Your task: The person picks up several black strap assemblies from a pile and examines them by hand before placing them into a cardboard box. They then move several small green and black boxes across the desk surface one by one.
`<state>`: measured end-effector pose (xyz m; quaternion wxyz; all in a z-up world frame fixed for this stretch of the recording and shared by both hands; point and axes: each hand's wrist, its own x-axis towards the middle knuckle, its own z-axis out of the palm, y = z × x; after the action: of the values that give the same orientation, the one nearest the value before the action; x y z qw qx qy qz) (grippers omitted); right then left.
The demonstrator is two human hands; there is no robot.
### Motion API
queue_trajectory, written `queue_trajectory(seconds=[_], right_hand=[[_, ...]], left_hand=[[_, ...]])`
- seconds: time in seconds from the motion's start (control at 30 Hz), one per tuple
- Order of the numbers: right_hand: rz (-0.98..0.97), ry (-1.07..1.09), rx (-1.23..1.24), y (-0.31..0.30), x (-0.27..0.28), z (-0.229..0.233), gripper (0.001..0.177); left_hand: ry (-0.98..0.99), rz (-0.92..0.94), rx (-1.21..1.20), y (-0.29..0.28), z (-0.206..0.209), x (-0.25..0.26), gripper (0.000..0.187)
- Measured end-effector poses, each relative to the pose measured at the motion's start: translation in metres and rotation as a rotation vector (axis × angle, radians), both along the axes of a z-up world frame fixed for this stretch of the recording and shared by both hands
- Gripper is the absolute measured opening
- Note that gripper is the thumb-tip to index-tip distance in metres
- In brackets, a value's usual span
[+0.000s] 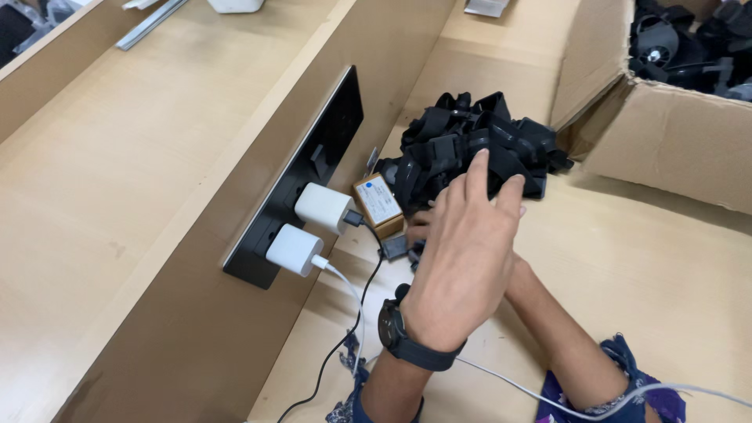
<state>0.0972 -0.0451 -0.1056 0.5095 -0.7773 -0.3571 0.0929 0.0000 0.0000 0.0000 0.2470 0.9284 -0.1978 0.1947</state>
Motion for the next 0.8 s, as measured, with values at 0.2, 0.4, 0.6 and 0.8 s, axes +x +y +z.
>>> queue_trajectory(seconds=[0.2,0.4,0.6,0.8], right_hand=[[-0.278,0.12,-0.604,-0.119,0.01,-0.01,0.037],[-0.159,-0.12,-0.49,-0.153,0.007,0.036,0.053],[-0.202,-0.193,-0.206,-0.187,0.008,0.053,0.034],[-0.275,0.157,0.093,-0.22,0.014,0.042,0.022]], left_hand=[[-0.023,-0.083,-0.046,0.002,-0.008,0.004,0.055],[0.026,-0.095,-0.001,-0.004,-0.012,0.011,0.048],[0.06,-0.079,0.075,-0.009,-0.022,0.02,0.038],[0.104,-0.083,0.094,-0.018,-0.03,0.024,0.034]])
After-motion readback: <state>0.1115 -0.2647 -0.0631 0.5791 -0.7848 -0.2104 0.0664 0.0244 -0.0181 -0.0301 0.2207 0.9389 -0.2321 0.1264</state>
